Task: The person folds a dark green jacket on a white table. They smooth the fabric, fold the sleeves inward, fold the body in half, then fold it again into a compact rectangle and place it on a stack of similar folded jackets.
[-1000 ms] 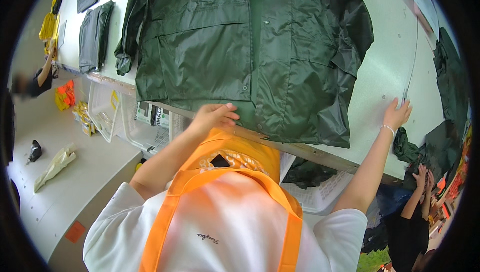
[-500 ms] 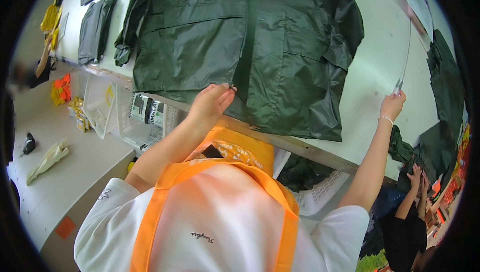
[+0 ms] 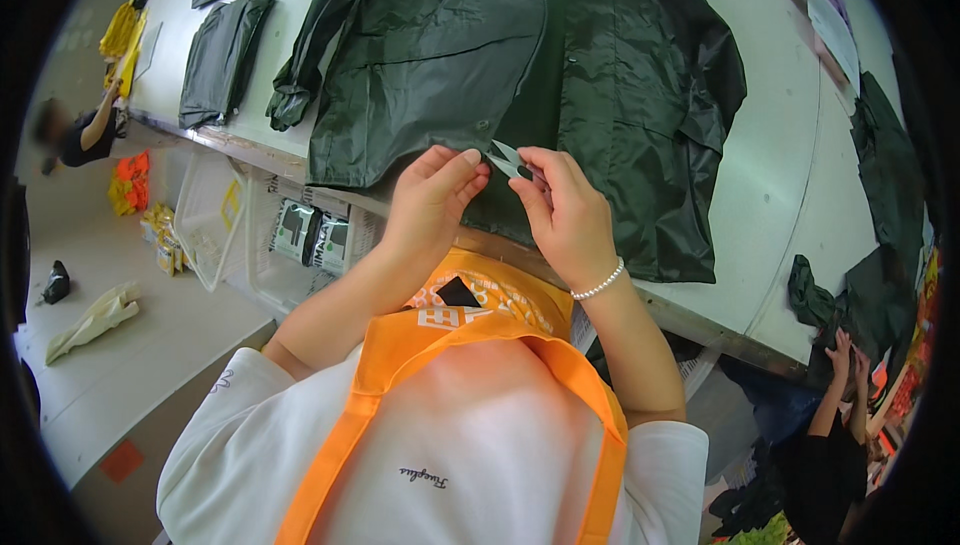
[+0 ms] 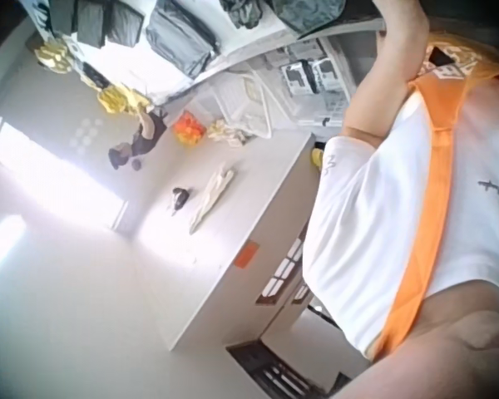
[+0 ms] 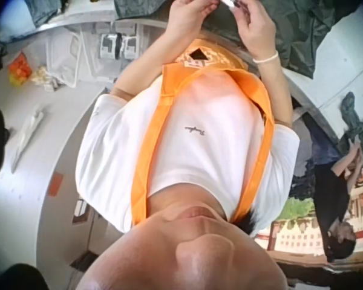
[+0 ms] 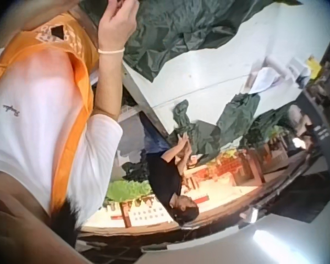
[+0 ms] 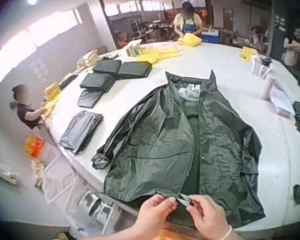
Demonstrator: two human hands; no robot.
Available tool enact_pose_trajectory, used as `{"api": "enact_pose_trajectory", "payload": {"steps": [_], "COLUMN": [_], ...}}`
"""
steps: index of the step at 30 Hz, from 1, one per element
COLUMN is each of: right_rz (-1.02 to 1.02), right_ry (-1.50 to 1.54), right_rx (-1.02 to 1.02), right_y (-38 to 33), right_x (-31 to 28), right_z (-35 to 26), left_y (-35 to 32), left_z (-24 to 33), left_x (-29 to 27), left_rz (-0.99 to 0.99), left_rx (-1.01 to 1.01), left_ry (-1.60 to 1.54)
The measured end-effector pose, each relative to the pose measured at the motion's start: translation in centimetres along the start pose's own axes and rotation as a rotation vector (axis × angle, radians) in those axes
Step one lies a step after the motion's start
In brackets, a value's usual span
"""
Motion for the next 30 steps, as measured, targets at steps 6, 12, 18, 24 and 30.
{"api": "enact_pose_trajectory", "payload": {"steps": [6,12,18,24,30], "right_rz": [0.019,0.029,-0.129,-0.056,-0.102], "right_ry": [-0.168,-0.134,0.699,0.67,0.701], "right_rx": [-0.054,-0.051,0.486,0.379,0.363], "right_y": [0.1,0.1,3.8,5.2,6.4], "right_x": [1.0,1.8,4.0,6.4,7.5], "right_z": [-1.4,-1.4,-0.3,-1.8,-3.5], "left_y": [-0.4,-0.6,-0.6,-0.5,-1.2], "left_z": [0.8,1.3,1.8,3.5,7.3], "left_x": [-0.8,-1.4,-2.0,-5.0,-4.5], "left_rz": [-0.06,-0.105,-0.162,-0.093,-0.117], "left_rx": [-0.009,-0.034,-0.125,-0.055,1.068], "left_ry": [0.024,-0.019,-0.026,0.38,1.097]}}
Point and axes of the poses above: each hand's wrist, its own y-axis towards the middle knuckle, its own x-axis out of the palm, z = x × y, the point moved 2 cm from there along y, towards the middle knuckle, and after that the axes turned 6 degrees about x, right-handed, at the moved point
